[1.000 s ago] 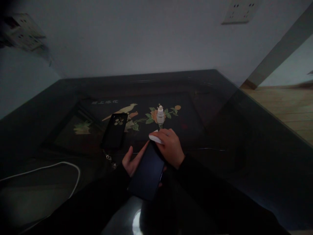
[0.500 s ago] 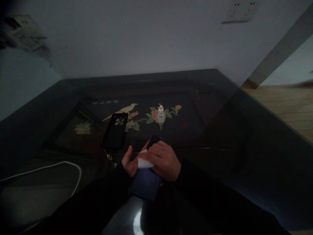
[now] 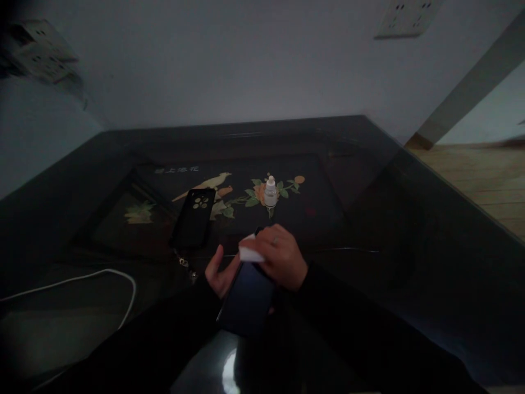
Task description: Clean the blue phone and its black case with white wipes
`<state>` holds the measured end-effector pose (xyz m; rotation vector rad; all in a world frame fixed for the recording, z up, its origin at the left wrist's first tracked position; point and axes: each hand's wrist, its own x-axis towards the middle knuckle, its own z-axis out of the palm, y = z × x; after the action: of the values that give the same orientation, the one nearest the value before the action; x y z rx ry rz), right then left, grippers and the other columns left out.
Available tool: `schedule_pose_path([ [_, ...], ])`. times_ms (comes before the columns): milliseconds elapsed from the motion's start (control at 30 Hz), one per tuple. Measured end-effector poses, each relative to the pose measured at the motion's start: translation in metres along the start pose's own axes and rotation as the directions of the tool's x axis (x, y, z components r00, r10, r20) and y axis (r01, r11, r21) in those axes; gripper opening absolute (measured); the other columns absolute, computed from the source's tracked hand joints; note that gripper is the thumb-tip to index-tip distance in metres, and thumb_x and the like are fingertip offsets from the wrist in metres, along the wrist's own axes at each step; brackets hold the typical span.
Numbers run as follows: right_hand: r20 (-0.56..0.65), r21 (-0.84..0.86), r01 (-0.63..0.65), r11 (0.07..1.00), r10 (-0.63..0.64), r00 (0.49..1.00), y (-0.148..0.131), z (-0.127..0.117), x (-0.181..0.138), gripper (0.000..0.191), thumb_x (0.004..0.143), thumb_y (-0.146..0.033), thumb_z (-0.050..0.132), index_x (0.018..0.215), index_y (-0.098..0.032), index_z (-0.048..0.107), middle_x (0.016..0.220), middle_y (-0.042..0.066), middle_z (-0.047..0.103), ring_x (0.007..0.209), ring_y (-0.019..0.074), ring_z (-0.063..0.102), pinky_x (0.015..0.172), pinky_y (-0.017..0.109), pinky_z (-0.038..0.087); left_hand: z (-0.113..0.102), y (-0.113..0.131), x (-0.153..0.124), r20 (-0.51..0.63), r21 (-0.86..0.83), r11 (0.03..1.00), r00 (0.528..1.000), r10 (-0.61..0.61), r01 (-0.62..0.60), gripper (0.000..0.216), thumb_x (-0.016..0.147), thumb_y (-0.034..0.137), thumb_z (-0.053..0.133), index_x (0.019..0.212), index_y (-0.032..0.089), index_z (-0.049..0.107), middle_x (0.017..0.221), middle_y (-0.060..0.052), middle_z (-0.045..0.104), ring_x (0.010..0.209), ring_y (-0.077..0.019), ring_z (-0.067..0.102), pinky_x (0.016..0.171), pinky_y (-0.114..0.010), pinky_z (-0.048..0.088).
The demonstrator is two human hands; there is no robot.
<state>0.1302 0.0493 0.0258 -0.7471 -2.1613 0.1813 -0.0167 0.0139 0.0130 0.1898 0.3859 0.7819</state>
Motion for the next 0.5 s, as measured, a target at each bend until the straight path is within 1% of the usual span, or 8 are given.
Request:
schedule_pose_path([
  [67, -0.07, -0.058, -0.224, 0.973, 0.22, 0.973, 0.017, -0.005, 0.003, 0.019, 0.081, -0.015, 0.045, 0.095, -0.018, 0.059, 0.076, 0.004, 0.057, 0.074, 0.0151, 0.05, 0.065, 0.029, 0.038, 0.007, -0.002, -0.002, 0.037, -0.021, 0.999, 0.999, -0.033, 0.034, 0.063, 0.079, 0.057, 0.012, 0.135, 0.028, 0.008, 0.127, -0.006, 0.042, 0.11, -0.0271, 0.044, 0.093, -0.048, 0.023],
  [133, -0.096, -0.064, -0.272, 0.96, 0.266, 0.959, 0.018, -0.006, 0.004, 0.02, 0.08, -0.015, 0.047, 0.096, -0.018, 0.059, 0.079, 0.005, 0.057, 0.075, 0.0153, 0.051, 0.066, 0.029, 0.038, 0.01, -0.003, -0.003, 0.048, -0.03, 0.999, 0.998, -0.044, 0.046, 0.064, 0.078, 0.058, 0.013, 0.135, 0.028, 0.005, 0.13, -0.005, 0.039, 0.114, -0.0274, 0.04, 0.095, -0.048, 0.021],
  [233, -0.012, -0.011, 0.013, 1.0, -0.013, 1.0, -0.001, -0.002, 0.002, 0.021, 0.079, -0.013, 0.046, 0.097, -0.018, 0.058, 0.074, 0.003, 0.058, 0.072, 0.0148, 0.05, 0.067, 0.029, 0.037, 0.008, -0.003, 0.001, 0.005, -0.017, 1.0, 1.0, 0.006, -0.006, 0.064, 0.082, 0.052, 0.013, 0.136, 0.019, 0.003, 0.126, -0.008, 0.043, 0.114, -0.0244, 0.04, 0.097, -0.04, 0.023],
  [300, 0.057, 0.034, 0.207, 0.978, -0.208, 0.976, -0.01, 0.001, 0.001, 0.023, 0.08, -0.012, 0.045, 0.098, -0.017, 0.058, 0.07, 0.002, 0.057, 0.07, 0.0145, 0.05, 0.068, 0.03, 0.037, 0.006, -0.002, 0.003, -0.017, -0.019, 1.0, 1.0, 0.025, -0.025, 0.061, 0.084, 0.047, 0.012, 0.136, 0.016, 0.005, 0.123, -0.007, 0.046, 0.114, -0.0218, 0.04, 0.097, -0.034, 0.024],
  [333, 0.066, 0.035, 0.227, 0.973, -0.229, 0.971, -0.011, 0.001, 0.001, 0.023, 0.08, -0.012, 0.044, 0.098, -0.017, 0.058, 0.069, 0.002, 0.057, 0.07, 0.0144, 0.05, 0.068, 0.03, 0.037, 0.005, -0.002, 0.004, -0.018, -0.024, 0.999, 1.0, 0.023, -0.023, 0.06, 0.084, 0.047, 0.011, 0.136, 0.017, 0.008, 0.123, -0.006, 0.047, 0.113, -0.0215, 0.041, 0.097, -0.034, 0.024],
  [367, 0.055, 0.015, 0.186, 0.982, -0.187, 0.981, -0.008, 0.0, 0.001, 0.023, 0.08, -0.012, 0.044, 0.098, -0.017, 0.058, 0.07, 0.002, 0.058, 0.07, 0.0144, 0.05, 0.068, 0.03, 0.037, 0.006, -0.001, 0.003, -0.017, -0.029, 0.999, 1.0, 0.017, -0.018, 0.059, 0.083, 0.047, 0.011, 0.135, 0.019, 0.011, 0.122, -0.006, 0.047, 0.113, -0.0222, 0.041, 0.097, -0.035, 0.025],
  [433, -0.025, -0.061, -0.02, 0.998, 0.018, 1.0, 0.003, -0.004, 0.002, 0.021, 0.08, -0.012, 0.046, 0.096, -0.016, 0.059, 0.074, 0.004, 0.058, 0.072, 0.0149, 0.05, 0.068, 0.03, 0.037, 0.009, -0.002, 0.001, -0.007, -0.038, 0.999, 1.0, -0.007, 0.007, 0.059, 0.082, 0.052, 0.011, 0.134, 0.025, 0.016, 0.125, -0.006, 0.044, 0.112, -0.0254, 0.042, 0.095, -0.043, 0.025],
  [500, -0.105, -0.108, -0.208, 0.972, 0.197, 0.975, 0.014, -0.008, 0.004, 0.019, 0.079, -0.012, 0.048, 0.094, -0.016, 0.06, 0.079, 0.005, 0.059, 0.075, 0.0158, 0.05, 0.067, 0.029, 0.037, 0.013, -0.004, -0.002, 0.003, -0.035, 0.999, 0.999, -0.035, 0.035, 0.061, 0.079, 0.056, 0.011, 0.133, 0.029, 0.015, 0.129, -0.007, 0.04, 0.112, -0.0283, 0.042, 0.092, -0.051, 0.024],
])
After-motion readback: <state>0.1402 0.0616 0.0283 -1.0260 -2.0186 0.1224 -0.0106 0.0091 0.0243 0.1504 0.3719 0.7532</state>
